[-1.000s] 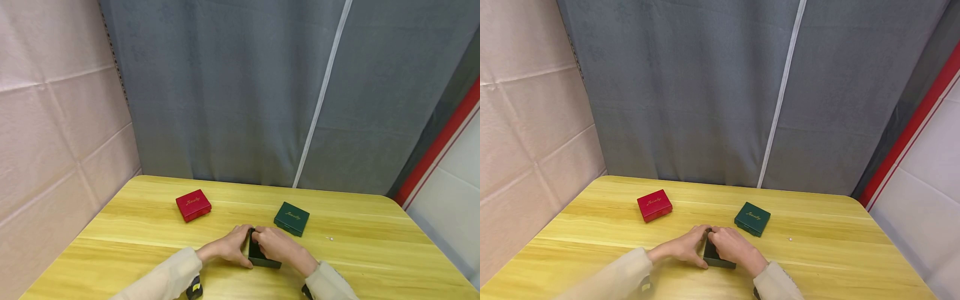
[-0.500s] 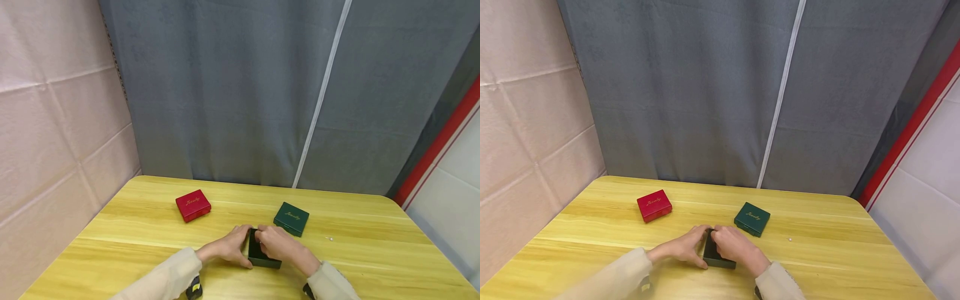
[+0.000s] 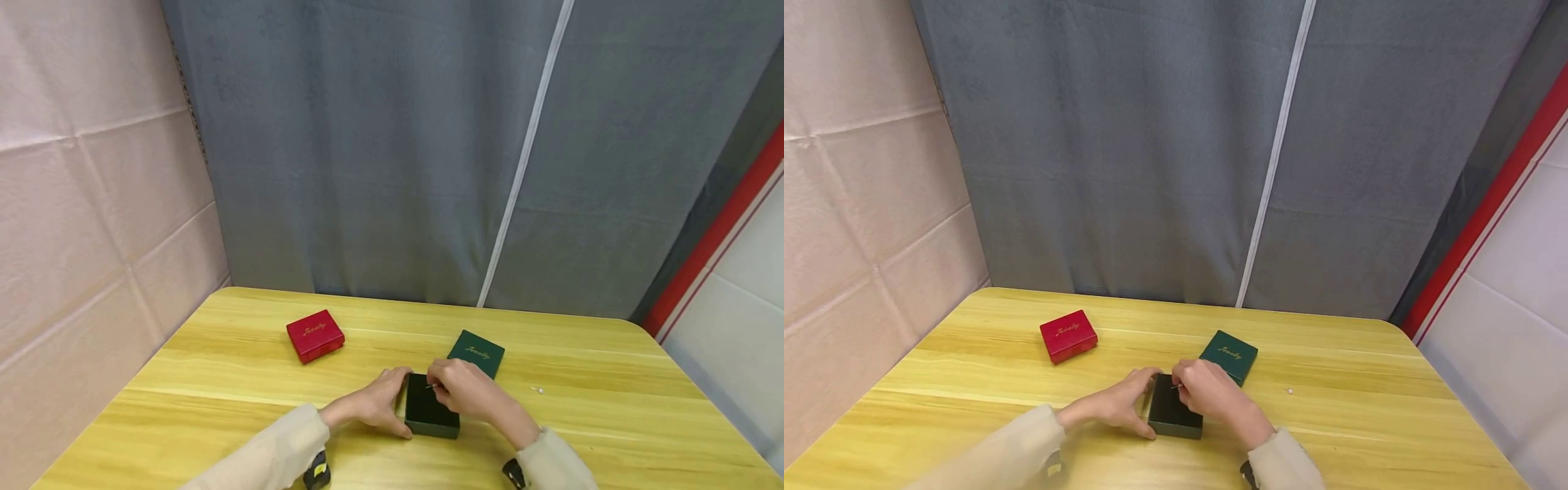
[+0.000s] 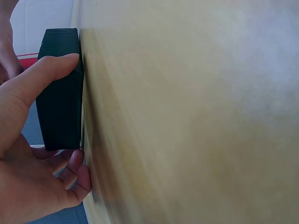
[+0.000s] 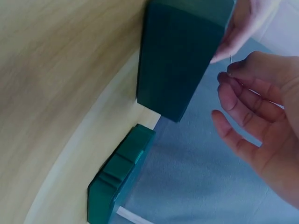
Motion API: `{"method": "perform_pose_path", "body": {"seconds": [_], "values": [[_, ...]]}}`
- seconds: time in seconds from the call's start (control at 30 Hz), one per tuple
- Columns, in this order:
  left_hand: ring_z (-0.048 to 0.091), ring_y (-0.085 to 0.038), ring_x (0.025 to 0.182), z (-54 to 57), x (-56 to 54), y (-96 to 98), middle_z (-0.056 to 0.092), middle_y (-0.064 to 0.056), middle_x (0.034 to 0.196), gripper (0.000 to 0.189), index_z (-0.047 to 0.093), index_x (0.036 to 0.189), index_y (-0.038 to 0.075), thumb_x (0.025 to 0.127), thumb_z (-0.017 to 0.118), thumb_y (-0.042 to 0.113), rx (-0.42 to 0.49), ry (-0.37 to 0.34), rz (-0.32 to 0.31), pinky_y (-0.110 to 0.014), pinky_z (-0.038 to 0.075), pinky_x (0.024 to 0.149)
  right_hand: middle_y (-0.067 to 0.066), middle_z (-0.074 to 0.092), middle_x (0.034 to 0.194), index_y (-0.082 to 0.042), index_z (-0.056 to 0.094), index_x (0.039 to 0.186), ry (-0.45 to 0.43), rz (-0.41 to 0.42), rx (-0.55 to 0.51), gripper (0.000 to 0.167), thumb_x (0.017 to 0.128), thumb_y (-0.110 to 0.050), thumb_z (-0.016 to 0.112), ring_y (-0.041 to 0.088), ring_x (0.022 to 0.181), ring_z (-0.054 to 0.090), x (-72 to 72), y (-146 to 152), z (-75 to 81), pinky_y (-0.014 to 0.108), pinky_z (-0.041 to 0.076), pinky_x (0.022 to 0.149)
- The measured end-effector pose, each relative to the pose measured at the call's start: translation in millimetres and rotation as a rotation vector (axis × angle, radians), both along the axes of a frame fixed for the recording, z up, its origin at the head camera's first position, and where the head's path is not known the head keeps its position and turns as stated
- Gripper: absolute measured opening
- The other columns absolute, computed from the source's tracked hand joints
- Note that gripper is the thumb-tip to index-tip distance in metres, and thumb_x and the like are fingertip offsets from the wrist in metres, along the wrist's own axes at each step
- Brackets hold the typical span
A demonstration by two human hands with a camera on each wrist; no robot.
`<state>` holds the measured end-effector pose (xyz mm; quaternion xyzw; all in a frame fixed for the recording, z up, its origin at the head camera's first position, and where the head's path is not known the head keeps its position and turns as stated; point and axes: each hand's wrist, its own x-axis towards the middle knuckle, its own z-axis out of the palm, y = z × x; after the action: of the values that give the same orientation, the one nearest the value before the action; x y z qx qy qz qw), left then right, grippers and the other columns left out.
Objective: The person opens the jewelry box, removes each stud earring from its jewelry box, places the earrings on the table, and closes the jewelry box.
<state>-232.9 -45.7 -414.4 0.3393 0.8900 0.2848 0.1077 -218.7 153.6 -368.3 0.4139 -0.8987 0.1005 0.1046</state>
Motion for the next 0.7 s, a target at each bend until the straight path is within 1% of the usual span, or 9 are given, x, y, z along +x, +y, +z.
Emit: {"method": "perform_pose_path", "body": {"seconds": [0.13, 0.23, 0.37, 0.5, 0.7], "values": [[0.036, -0.014, 0.106, 0.6, 0.8, 0.0, 0.041, -0.006, 0.12, 0.093, 0.028, 0.131, 0.002, 0.06, 0.08, 0.033, 0.001, 0.006, -0.001, -0.03, 0.035, 0.092, -0.003, 0.057, 0.075, -0.009, 0.06, 0.078, -0.015, 0.008, -0.054, 0.007, 0.077, -0.004, 0.065, 0.003, 0.061, 0.049, -0.1, 7.1, 1.1, 0.015, 0.042, 0.054], [0.036, -0.015, 0.106, 0.7, 1.3, 0.0, 0.042, -0.006, 0.12, 0.093, 0.029, 0.131, 0.002, 0.06, 0.08, 0.032, 0.005, 0.008, 0.0, -0.03, 0.035, 0.092, -0.004, 0.057, 0.074, -0.009, 0.059, 0.078, -0.009, 0.01, -0.082, 0.008, 0.076, -0.003, 0.065, 0.002, 0.062, 0.05, 0.3, 12.6, 1.7, 0.015, 0.042, 0.054], [0.036, -0.014, 0.106, 1.3, 2.0, -0.2, 0.042, -0.006, 0.119, 0.093, 0.029, 0.13, 0.001, 0.059, 0.08, 0.032, 0.004, 0.007, 0.003, -0.03, 0.035, 0.093, -0.005, 0.055, 0.073, -0.01, 0.058, 0.076, 0.009, -0.01, -0.095, 0.011, 0.075, -0.002, 0.066, 0.003, 0.062, 0.05, 0.1, 20.4, 2.5, 0.015, 0.042, 0.054], [0.036, -0.016, 0.108, 1.6, 2.6, -0.4, 0.041, -0.008, 0.122, 0.095, 0.027, 0.132, 0.0, 0.06, 0.08, 0.032, -0.008, 0.011, 0.005, -0.03, 0.035, 0.094, -0.005, 0.053, 0.07, -0.009, 0.058, 0.075, 0.014, -0.034, -0.105, 0.012, 0.074, -0.001, 0.067, 0.004, 0.061, 0.048, -1.0, 29.6, 3.9, 0.016, 0.042, 0.053], [0.036, -0.016, 0.108, 1.1, 2.1, 0.2, 0.042, -0.01, 0.123, 0.094, 0.028, 0.131, 0.0, 0.06, 0.08, 0.031, -0.015, 0.029, 0.006, -0.029, 0.035, 0.094, -0.004, 0.053, 0.069, -0.006, 0.059, 0.075, 0.02, -0.025, -0.137, 0.013, 0.071, 0.004, 0.065, 0.004, 0.06, 0.048, -1.8, 43.9, 5.1, 0.015, 0.042, 0.052]]}}
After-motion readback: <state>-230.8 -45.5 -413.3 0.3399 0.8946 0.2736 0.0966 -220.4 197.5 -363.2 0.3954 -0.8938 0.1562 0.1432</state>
